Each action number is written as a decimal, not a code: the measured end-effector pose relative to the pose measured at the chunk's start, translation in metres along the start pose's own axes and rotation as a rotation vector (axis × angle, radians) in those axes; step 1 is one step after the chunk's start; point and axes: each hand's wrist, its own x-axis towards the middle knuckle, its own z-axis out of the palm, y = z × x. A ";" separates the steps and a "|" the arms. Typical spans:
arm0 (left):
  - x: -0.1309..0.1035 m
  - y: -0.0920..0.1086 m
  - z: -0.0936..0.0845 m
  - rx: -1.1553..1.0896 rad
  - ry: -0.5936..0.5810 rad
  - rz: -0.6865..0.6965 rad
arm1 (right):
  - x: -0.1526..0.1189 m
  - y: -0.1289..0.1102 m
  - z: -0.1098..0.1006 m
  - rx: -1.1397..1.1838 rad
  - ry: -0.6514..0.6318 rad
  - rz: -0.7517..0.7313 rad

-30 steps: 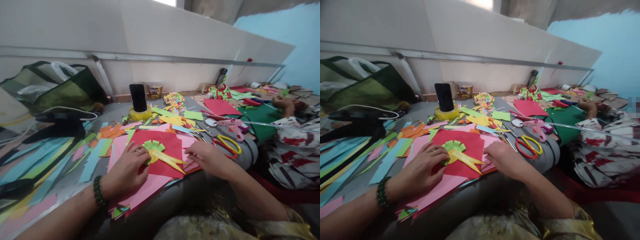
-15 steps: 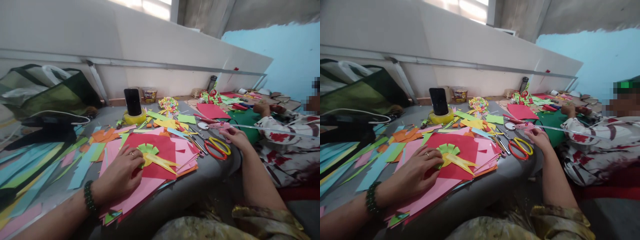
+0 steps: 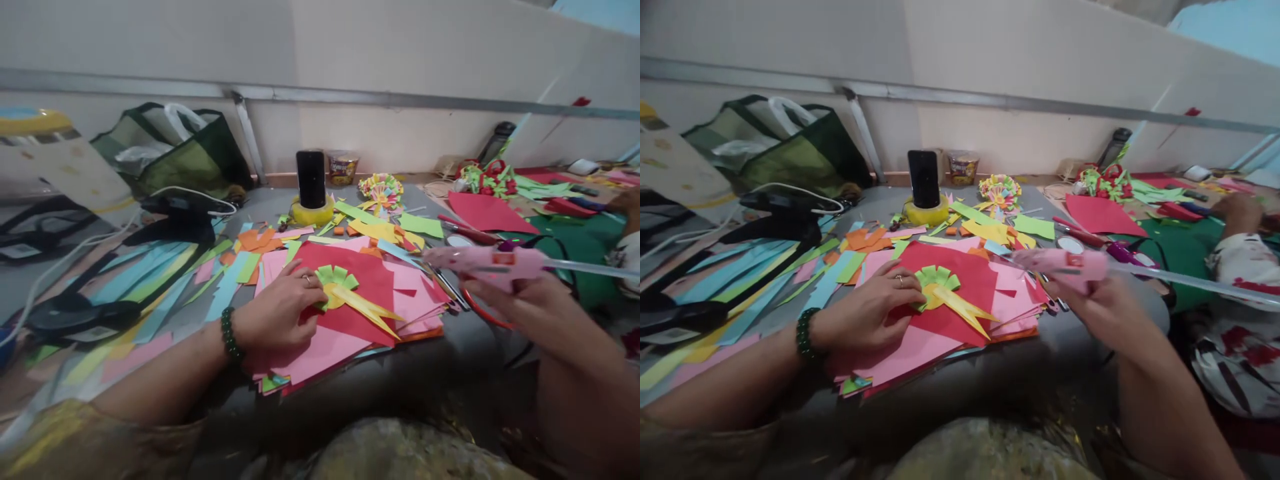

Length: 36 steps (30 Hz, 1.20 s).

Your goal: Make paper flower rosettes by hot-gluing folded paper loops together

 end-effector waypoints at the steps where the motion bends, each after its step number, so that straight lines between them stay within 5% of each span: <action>1: 0.000 -0.001 -0.001 -0.005 -0.009 -0.001 | -0.001 -0.013 0.009 0.088 -0.131 -0.077; 5: 0.000 -0.001 -0.001 0.003 -0.026 0.001 | 0.004 -0.043 0.045 0.199 -0.462 -0.144; 11: 0.000 0.001 0.001 0.021 -0.012 0.018 | 0.016 -0.047 0.078 -0.067 -0.466 -0.130; 36: 0.000 -0.001 0.004 0.035 0.017 0.022 | 0.017 -0.054 0.081 -0.137 -0.513 -0.060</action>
